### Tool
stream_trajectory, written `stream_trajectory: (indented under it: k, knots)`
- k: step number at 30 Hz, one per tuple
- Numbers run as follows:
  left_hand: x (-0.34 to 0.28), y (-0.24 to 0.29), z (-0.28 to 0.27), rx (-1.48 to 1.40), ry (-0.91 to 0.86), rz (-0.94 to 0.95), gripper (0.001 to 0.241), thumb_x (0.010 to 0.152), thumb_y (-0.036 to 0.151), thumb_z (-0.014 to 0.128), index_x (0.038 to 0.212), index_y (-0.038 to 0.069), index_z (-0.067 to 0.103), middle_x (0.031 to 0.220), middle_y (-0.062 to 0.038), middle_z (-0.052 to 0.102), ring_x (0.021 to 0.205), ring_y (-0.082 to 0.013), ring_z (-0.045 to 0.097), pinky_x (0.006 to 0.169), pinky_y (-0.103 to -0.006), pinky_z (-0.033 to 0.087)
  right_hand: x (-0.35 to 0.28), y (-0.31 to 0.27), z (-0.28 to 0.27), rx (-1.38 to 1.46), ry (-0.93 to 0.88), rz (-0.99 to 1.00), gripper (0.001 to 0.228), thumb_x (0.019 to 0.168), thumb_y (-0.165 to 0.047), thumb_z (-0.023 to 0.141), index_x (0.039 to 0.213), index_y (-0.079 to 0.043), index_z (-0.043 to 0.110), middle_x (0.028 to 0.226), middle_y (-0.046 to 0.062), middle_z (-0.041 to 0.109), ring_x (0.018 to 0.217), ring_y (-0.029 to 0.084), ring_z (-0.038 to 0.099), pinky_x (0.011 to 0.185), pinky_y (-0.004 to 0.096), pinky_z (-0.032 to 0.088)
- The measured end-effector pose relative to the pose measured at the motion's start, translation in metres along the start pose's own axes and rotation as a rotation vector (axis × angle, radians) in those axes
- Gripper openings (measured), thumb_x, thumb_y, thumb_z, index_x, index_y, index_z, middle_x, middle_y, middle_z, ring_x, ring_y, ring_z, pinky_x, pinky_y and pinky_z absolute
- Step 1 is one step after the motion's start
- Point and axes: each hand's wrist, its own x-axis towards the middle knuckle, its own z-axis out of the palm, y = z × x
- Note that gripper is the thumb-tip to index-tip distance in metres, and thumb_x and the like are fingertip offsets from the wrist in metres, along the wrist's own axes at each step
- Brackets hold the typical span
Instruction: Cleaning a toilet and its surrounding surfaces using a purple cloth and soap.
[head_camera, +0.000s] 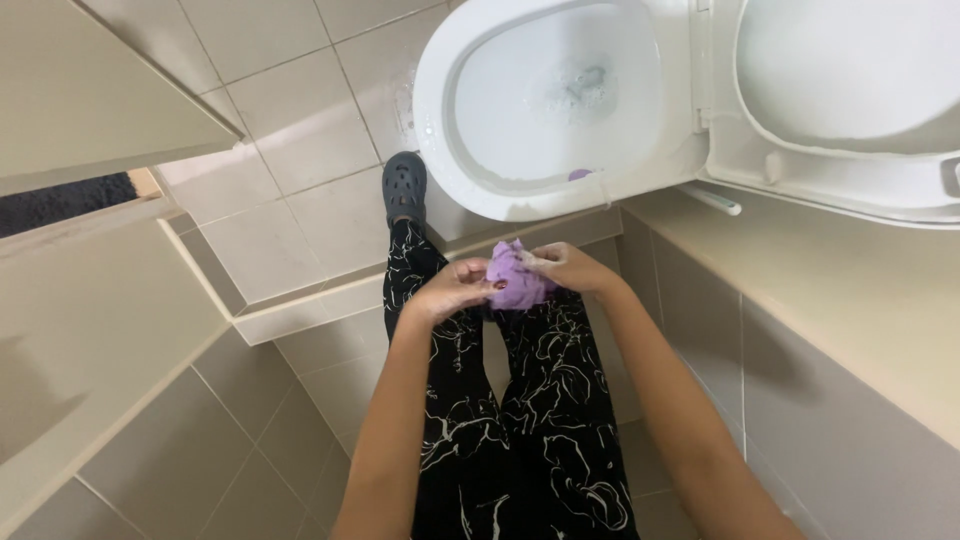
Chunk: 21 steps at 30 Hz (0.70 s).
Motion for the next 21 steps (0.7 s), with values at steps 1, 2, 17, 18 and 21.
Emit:
stream_trajectory:
  k: [1,2,17,18,21]
  knots:
    - [-0.011,0.005,-0.001,-0.003,0.002,-0.001,0.078,0.074,0.035,0.089,0.138,0.000,0.060,0.124,-0.013,0.069,0.111,-0.0231,0.064,0.102,-0.0386,0.052,-0.001,-0.001,0.000,-0.001,-0.003,0.002,0.043,0.100,-0.043,0.065,0.115,-0.003,0.075,0.105,0.018,0.078,0.086,0.020,0.070,0.083,0.039,0.059]
    - [-0.022,0.010,-0.001,0.059,0.024,0.030,0.075,0.076,0.032,0.088,0.138,0.000,0.060,0.124,-0.013,0.069,0.113,-0.0230,0.064,0.104,-0.0378,0.052,-0.003,-0.002,0.001,0.075,-0.061,-0.122,0.035,0.093,-0.036,0.071,0.111,-0.007,0.073,0.106,0.014,0.076,0.091,0.018,0.070,0.087,0.037,0.059]
    - [-0.028,0.033,0.017,-0.087,0.248,0.342,0.055,0.091,0.015,0.076,0.140,0.004,0.054,0.131,-0.008,0.064,0.119,-0.0188,0.062,0.103,-0.0335,0.052,0.000,-0.045,0.027,-0.126,0.430,-0.650,0.025,0.081,-0.020,0.083,0.077,-0.012,0.060,0.078,-0.001,0.064,0.069,0.011,0.056,0.060,0.029,0.047]
    - [-0.031,0.044,0.021,0.031,0.274,0.382,0.052,0.089,0.012,0.077,0.137,0.006,0.056,0.126,-0.006,0.067,0.113,-0.0160,0.064,0.100,-0.0314,0.053,0.000,-0.043,0.020,-0.022,0.403,-0.442,0.021,0.085,-0.020,0.080,0.076,-0.013,0.062,0.073,-0.001,0.063,0.064,0.010,0.054,0.055,0.029,0.046]
    - [-0.022,0.044,0.017,0.310,0.341,0.391,0.047,0.087,0.010,0.080,0.131,0.005,0.063,0.114,-0.003,0.071,0.096,-0.0133,0.064,0.087,-0.0292,0.054,-0.012,-0.047,0.011,0.065,0.397,-0.494,0.032,0.080,-0.018,0.086,0.074,-0.008,0.056,0.069,0.002,0.056,0.064,0.010,0.047,0.057,0.029,0.040]
